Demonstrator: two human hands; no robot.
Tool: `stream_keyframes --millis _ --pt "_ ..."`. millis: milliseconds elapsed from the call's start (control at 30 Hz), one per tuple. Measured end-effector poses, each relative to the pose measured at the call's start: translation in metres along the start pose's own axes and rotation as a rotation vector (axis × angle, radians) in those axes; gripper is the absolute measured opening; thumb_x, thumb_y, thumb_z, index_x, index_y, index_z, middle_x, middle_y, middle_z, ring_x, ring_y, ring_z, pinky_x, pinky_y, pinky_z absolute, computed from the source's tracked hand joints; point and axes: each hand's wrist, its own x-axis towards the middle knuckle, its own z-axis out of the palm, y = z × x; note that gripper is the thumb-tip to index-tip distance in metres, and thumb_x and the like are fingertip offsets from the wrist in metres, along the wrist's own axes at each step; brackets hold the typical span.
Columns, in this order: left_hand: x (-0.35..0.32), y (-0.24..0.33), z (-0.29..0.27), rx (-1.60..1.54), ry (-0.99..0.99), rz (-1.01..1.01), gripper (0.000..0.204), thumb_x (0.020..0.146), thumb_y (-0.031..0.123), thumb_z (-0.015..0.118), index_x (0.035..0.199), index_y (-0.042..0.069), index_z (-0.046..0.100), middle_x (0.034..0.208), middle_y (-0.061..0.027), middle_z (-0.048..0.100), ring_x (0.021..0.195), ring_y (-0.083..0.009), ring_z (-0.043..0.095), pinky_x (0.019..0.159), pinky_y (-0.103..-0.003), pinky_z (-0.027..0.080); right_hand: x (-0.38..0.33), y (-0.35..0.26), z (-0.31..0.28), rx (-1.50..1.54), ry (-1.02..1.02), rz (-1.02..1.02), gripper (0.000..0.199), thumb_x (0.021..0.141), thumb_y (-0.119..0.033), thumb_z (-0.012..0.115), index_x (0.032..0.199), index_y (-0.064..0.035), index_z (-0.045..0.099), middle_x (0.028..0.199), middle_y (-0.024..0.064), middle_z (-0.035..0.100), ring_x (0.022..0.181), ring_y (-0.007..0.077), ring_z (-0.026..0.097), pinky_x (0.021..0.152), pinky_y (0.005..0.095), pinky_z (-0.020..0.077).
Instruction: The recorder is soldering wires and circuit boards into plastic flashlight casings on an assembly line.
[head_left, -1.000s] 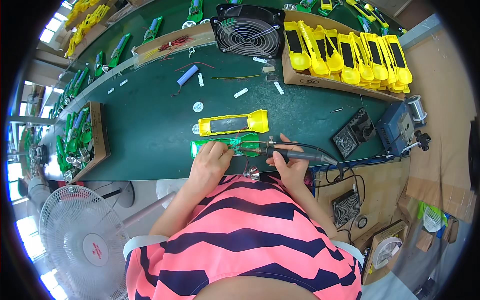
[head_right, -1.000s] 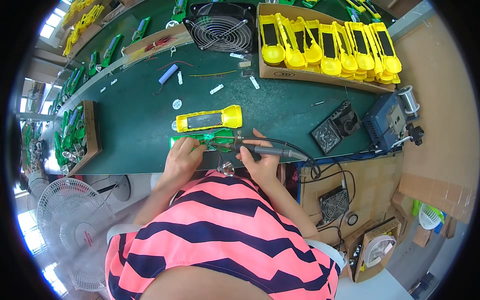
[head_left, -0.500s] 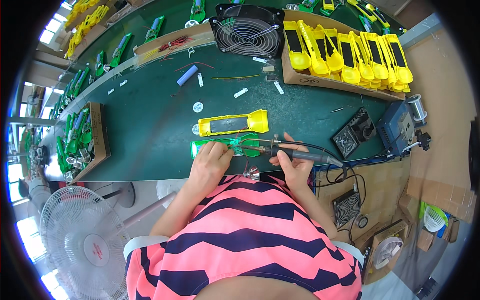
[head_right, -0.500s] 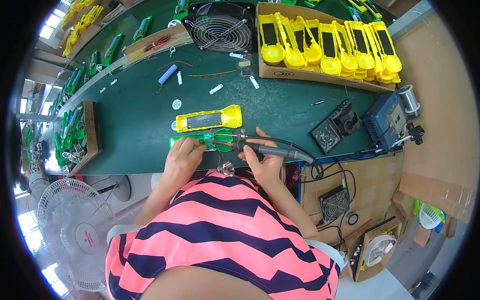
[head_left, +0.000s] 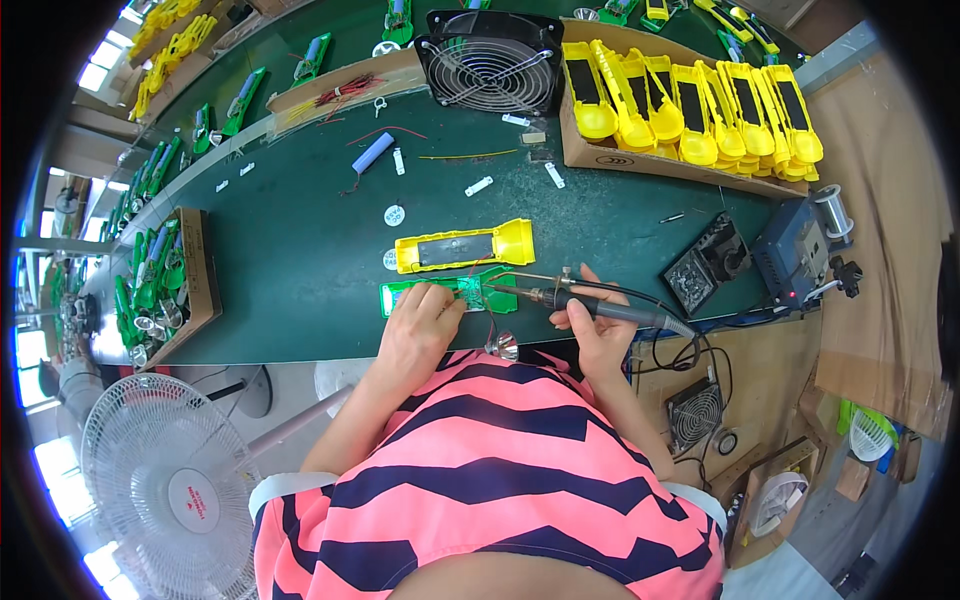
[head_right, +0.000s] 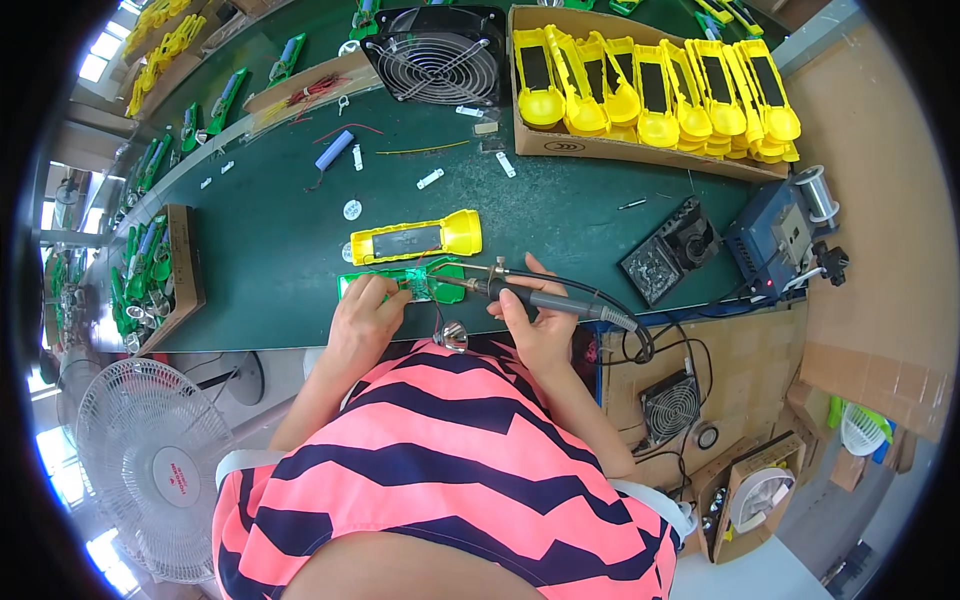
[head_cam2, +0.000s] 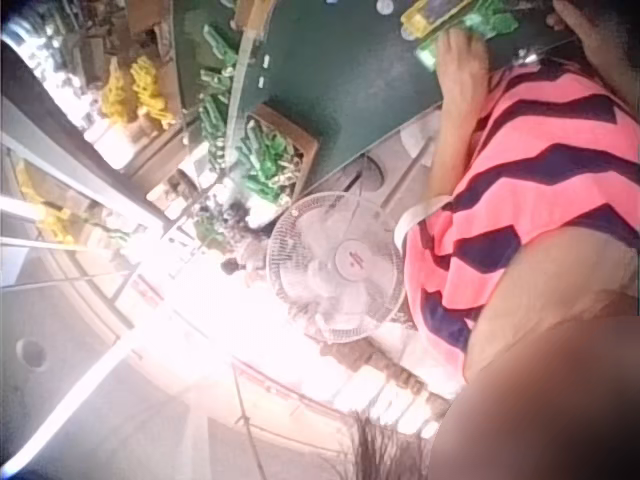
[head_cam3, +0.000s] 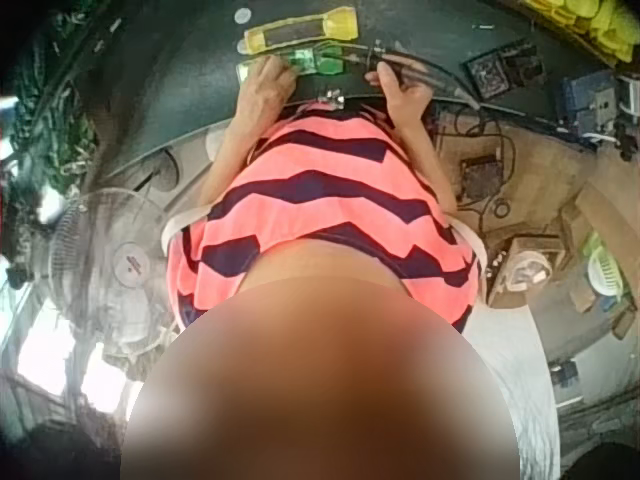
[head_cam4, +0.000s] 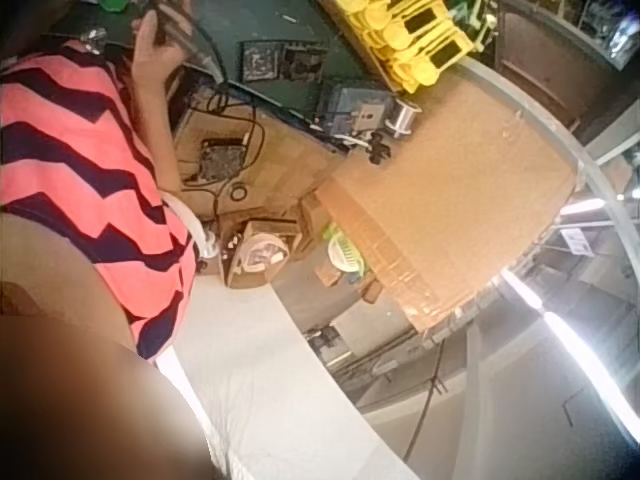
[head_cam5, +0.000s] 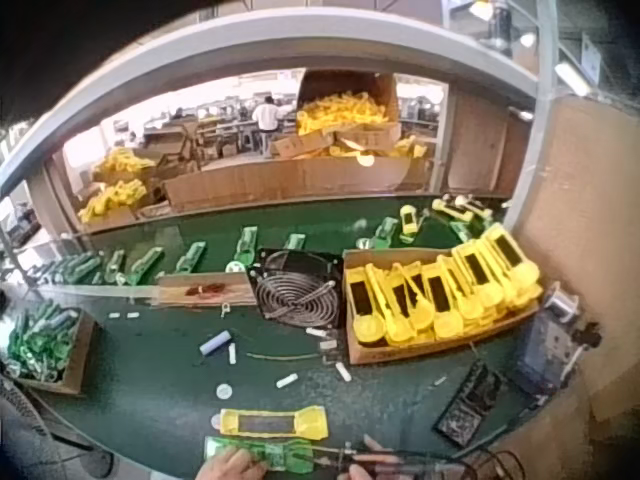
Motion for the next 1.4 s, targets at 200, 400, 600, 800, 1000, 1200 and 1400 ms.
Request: stream_keyframes --millis 200,400,600,800,1000,1200,1400 --pt "0.006 0.001 -0.011 -0.176 0.084 -0.036 0.015 0.068 0.004 0.061 0.083 0.003 0.060 0.084 -0.0087 0.049 0.078 -0.0240 0.050 0.066 -0.034 0.042 0.002 -0.002 -0.006 -0.012 0.020 -0.068 0.020 0.078 0.002 0.056 0.096 0.0076 0.051 0.112 0.0231 0.045 0.067 0.0168 0.063 0.057 0.0209 0.0530" --pt "0.031 -0.055 -0.006 -0.004 0.077 -0.317 0.026 0.066 0.002 0.059 0.092 0.004 0.060 0.087 -0.0125 0.052 0.080 -0.0273 0.052 0.068 -0.036 0.044 0.004 -0.001 -0.019 0.005 0.063 -0.122 0.019 0.078 0.002 0.055 0.096 0.0083 0.050 0.111 0.0239 0.046 0.065 0.0168 0.062 0.056 0.0221 0.0525" --pt "0.024 -0.077 -0.001 0.052 0.064 -0.402 0.029 0.063 0.000 0.056 0.092 0.005 0.061 0.080 -0.0127 0.054 0.068 -0.0291 0.057 0.064 -0.037 0.047 -0.004 -0.006 -0.025 -0.043 0.130 -0.198 0.021 0.079 0.001 0.054 0.098 0.0085 0.048 0.108 0.0252 0.049 0.063 0.0173 0.062 0.057 0.0229 0.0522" --pt "-0.032 -0.037 0.004 -0.160 0.298 -0.230 0.044 0.062 0.006 0.072 0.101 0.003 0.052 0.116 -0.0169 0.046 0.102 -0.0340 0.049 0.082 -0.039 0.043 -0.001 -0.008 -0.035 -0.059 0.207 -0.228 0.020 0.080 0.001 0.053 0.098 0.0079 0.047 0.103 0.0236 0.052 0.063 0.0176 0.062 0.056 0.0236 0.0516" --pt "-0.018 -0.047 0.016 -0.527 0.166 -0.331 0.048 0.065 0.009 0.073 0.093 0.005 0.034 0.101 -0.0174 0.054 0.088 -0.0342 0.054 0.075 -0.038 0.044 0.015 -0.026 -0.030 -0.161 0.302 -0.315 0.016 0.081 -0.003 0.052 0.095 0.0049 0.050 0.066 0.0127 0.060 0.053 0.0147 0.056 0.052 0.0223 0.0461" --pt "0.055 -0.068 -0.082 -0.617 0.015 -0.172 0.051 0.062 0.009 0.076 0.090 0.005 0.034 0.099 -0.0177 0.055 0.088 -0.0315 0.057 0.074 -0.034 0.045 0.012 -0.024 -0.051 -0.211 0.372 -0.281 0.016 0.080 -0.004 0.051 0.095 0.0027 0.049 0.063 0.0121 0.058 0.051 0.0155 0.053 0.053 0.0250 0.0441" --pt "0.229 -0.140 -0.112 -0.337 0.085 -0.111 0.047 0.066 0.021 0.073 0.093 0.005 0.038 0.082 -0.0119 0.050 0.078 -0.0236 0.050 0.070 -0.033 0.041 0.008 -0.017 -0.063 -0.118 0.391 -0.138 0.021 0.079 0.002 0.053 0.098 0.0055 0.045 0.108 0.0222 0.050 0.058 0.0170 0.060 0.055 0.0250 0.0497"
